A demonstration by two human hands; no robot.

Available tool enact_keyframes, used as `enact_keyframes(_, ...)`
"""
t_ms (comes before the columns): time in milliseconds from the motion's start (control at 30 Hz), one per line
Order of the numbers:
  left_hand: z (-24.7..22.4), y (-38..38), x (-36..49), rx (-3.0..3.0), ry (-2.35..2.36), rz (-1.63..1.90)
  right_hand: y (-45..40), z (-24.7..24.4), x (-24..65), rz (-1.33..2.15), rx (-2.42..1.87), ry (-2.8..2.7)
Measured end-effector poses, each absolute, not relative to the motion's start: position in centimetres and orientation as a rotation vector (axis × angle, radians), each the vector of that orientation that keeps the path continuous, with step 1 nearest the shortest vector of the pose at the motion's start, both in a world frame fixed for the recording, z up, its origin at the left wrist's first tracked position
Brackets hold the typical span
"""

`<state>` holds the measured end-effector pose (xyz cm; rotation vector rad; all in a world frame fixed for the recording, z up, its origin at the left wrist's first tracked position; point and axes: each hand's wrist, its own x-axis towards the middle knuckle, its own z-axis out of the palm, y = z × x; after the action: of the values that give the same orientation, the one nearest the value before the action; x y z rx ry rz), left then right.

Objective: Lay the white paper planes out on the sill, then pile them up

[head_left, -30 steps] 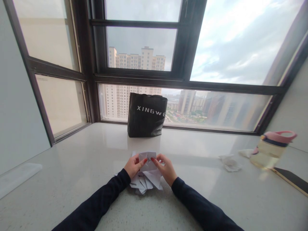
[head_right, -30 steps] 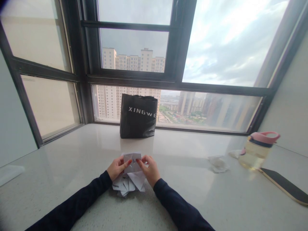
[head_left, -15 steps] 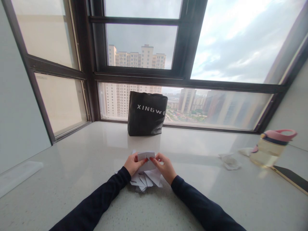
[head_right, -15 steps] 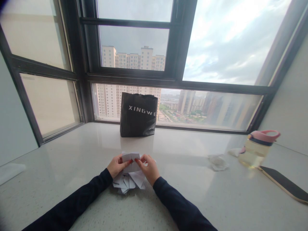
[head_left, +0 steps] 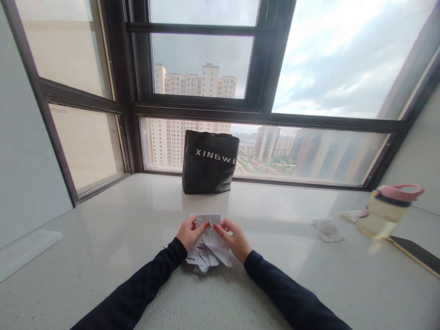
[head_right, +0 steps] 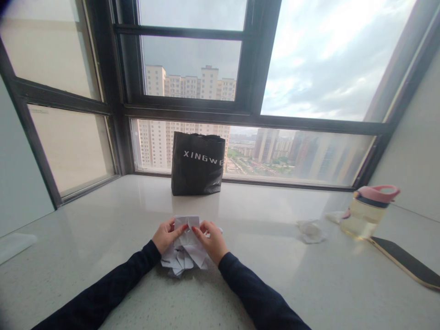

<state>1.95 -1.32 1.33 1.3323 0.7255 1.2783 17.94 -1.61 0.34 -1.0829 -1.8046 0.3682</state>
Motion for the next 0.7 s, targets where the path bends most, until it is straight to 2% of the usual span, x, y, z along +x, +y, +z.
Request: enact_keyframes(700, 1.3, -1.17, 1.77, 1.283, 0.743, 1.284, -1.89, 0.59, 17.81, 0.347, -1.094, -1.886)
